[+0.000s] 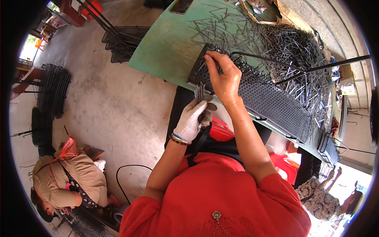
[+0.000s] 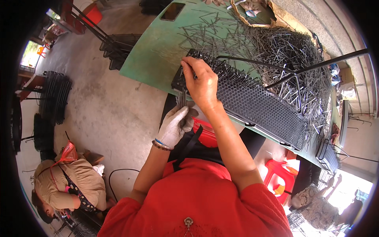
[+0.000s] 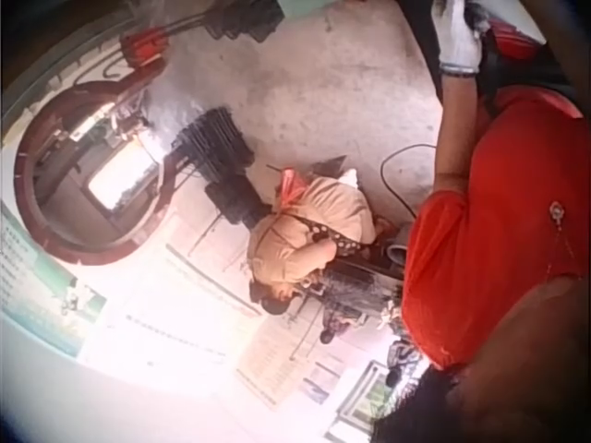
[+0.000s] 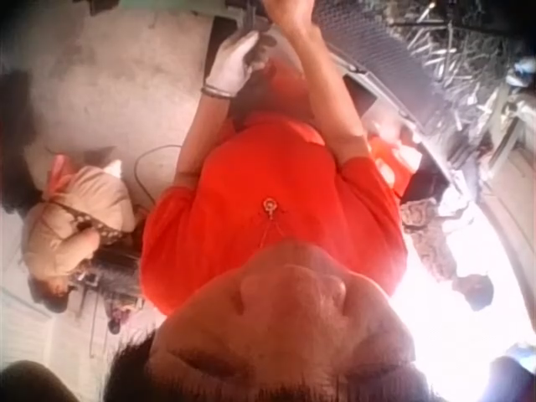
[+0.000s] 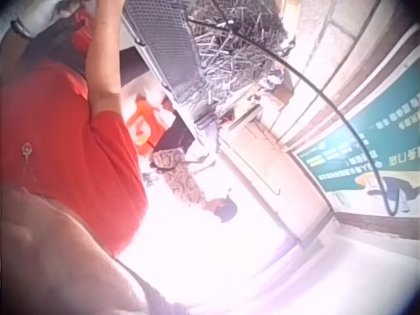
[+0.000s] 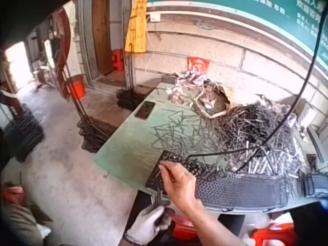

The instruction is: Inserting metal pins into a perforated template plate at a workbench.

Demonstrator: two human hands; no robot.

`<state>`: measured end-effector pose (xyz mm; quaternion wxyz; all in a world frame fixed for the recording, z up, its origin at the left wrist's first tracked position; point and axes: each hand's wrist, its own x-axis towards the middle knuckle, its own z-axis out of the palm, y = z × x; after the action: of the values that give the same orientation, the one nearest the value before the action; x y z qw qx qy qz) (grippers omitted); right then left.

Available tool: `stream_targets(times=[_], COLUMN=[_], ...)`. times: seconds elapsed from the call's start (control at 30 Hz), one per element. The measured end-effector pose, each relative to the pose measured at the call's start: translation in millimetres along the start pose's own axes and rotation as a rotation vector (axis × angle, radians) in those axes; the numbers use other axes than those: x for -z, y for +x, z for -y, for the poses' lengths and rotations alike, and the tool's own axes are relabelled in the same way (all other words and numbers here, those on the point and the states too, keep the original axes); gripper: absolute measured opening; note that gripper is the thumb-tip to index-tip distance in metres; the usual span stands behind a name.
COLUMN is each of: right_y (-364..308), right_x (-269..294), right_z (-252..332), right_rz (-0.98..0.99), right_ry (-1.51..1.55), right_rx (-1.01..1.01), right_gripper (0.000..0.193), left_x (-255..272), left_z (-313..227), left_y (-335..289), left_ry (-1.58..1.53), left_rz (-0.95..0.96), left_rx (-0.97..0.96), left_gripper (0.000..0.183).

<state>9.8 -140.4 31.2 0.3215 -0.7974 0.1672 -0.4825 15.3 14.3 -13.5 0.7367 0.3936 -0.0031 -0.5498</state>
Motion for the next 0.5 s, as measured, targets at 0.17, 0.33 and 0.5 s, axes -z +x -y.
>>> stream_targets(times=[0.17, 0.33, 0.5], right_y=[3.9, 4.3, 1.6], right_x=[2.0, -0.4, -6.6], right_z=[6.0, 3.4, 1.2], right_rz=[-0.047, -0.009, -0.022], right_ry=[-0.018, -0.016, -0.086], right_rx=[-0.001, -0.089, -0.029], right_gripper=[0.015, 0.013, 0.013], left_x=[-0.7, -4.9, -6.7], left_z=[-0.9, -3.4, -2.2], left_y=[0.1, -0.7, -0.7], left_ry=[-0.025, -0.021, -0.003], left_rz=[0.006, 0.006, 0.049], left_rx=[0.024, 0.044, 0.056], left_gripper=[0.028, 0.028, 0.028])
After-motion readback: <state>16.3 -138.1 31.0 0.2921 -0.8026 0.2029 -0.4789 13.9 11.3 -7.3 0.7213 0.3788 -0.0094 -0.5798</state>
